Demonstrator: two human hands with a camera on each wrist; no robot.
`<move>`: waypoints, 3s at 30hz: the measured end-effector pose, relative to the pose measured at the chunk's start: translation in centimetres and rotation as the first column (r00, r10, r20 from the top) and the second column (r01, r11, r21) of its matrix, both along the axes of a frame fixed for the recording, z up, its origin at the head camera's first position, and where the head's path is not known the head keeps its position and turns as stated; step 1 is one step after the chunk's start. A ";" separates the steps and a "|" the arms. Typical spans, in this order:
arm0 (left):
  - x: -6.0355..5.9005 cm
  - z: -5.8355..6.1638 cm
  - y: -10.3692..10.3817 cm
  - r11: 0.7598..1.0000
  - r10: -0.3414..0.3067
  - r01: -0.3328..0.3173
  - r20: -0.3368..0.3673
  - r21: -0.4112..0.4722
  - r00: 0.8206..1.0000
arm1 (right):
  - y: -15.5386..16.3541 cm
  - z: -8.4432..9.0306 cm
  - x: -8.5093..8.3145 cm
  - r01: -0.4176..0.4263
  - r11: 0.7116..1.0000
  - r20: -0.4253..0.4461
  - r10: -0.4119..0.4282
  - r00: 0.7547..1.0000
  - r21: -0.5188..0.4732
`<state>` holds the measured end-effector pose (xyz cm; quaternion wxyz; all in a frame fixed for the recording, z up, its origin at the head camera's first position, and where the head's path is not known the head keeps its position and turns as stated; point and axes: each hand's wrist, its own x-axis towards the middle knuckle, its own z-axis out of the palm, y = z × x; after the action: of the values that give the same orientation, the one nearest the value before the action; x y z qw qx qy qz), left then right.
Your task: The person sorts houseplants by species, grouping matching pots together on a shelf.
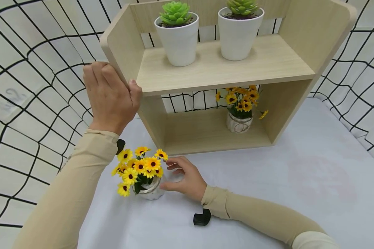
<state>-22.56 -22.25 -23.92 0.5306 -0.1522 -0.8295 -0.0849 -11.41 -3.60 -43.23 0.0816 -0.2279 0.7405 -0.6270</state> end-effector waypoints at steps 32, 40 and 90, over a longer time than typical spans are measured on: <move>0.3 0.1 0.0 1.000 0.024 -0.023 0.017 -0.017 1.000 | -3.8 -1.0 0.9 0.065 0.997 0.068 -0.067 0.995 0.037; 0.1 0.0 0.2 1.000 -0.001 0.001 -0.004 -0.002 1.000 | -3.4 -1.2 0.7 0.056 0.998 0.119 -0.054 0.991 -0.016; 0.0 0.0 0.1 0.998 -0.051 0.053 -0.041 0.042 0.998 | 10.2 0.6 -7.1 0.287 0.956 0.015 -0.287 0.958 -0.058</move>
<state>-22.58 -22.18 -23.96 0.5479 -0.1639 -0.8125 -0.1133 -18.52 6.59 -42.67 -0.0148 -0.1183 0.7463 -0.6549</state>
